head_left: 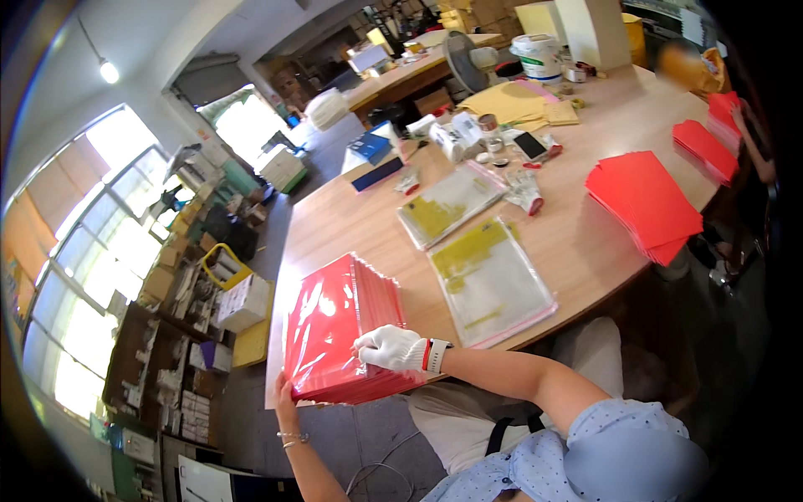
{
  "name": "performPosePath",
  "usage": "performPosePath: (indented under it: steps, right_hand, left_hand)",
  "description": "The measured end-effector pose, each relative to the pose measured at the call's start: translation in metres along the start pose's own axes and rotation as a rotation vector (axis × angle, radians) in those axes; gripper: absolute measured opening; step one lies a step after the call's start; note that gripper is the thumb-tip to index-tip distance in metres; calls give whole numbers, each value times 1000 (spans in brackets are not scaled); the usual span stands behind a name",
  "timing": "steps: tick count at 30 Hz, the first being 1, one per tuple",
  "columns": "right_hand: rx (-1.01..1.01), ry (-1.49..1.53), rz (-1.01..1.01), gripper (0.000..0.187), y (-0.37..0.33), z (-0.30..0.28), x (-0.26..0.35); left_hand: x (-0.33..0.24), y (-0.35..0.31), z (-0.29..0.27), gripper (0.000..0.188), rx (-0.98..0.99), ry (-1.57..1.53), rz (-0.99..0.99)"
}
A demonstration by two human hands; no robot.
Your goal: The person sits at a table and repeatedly places red envelopes into clear plastic sleeves. They pick up an envelope, insert it into a sleeve, and set the packaged item aside. The process is repeated continuously throughout the clip.
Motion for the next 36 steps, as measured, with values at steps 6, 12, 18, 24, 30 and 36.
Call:
performPosePath:
  steps: [6, 12, 18, 24, 30, 36]
  right_hand:
    - [-166, 519, 34, 31, -105, -53, -110]
    - [-790, -1297, 259, 25, -323, -260, -106]
    - [-804, -1189, 508, 22, -399, -342, -129]
    - [-887, -1387, 593, 13, -403, -341, -103]
    - [-695, -1316, 185, 17, -404, -245, -59]
    - [-1860, 853, 222, 18, -514, -229, -174]
  left_hand:
    - [-5, -13, -33, 46, -254, 171, 477]
    - [-116, -121, 77, 31, -378, 516, 1010]
    - [-57, -117, 232, 39, 548, 179, 383]
    - [15, -125, 391, 46, 925, 388, 248]
    - [76, -116, 454, 39, 894, 1167, 551]
    - [96, -88, 466, 11, 789, 1009, 640]
Point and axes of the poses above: each hand's wrist, its own y-axis towards the middle knuckle, its own z-axis out of the palm, x = y × z, the point moved 6 cm from there along y, towards the middle knuckle, and after that the axes turned 8 degrees about -y, right-handed, at the moved point
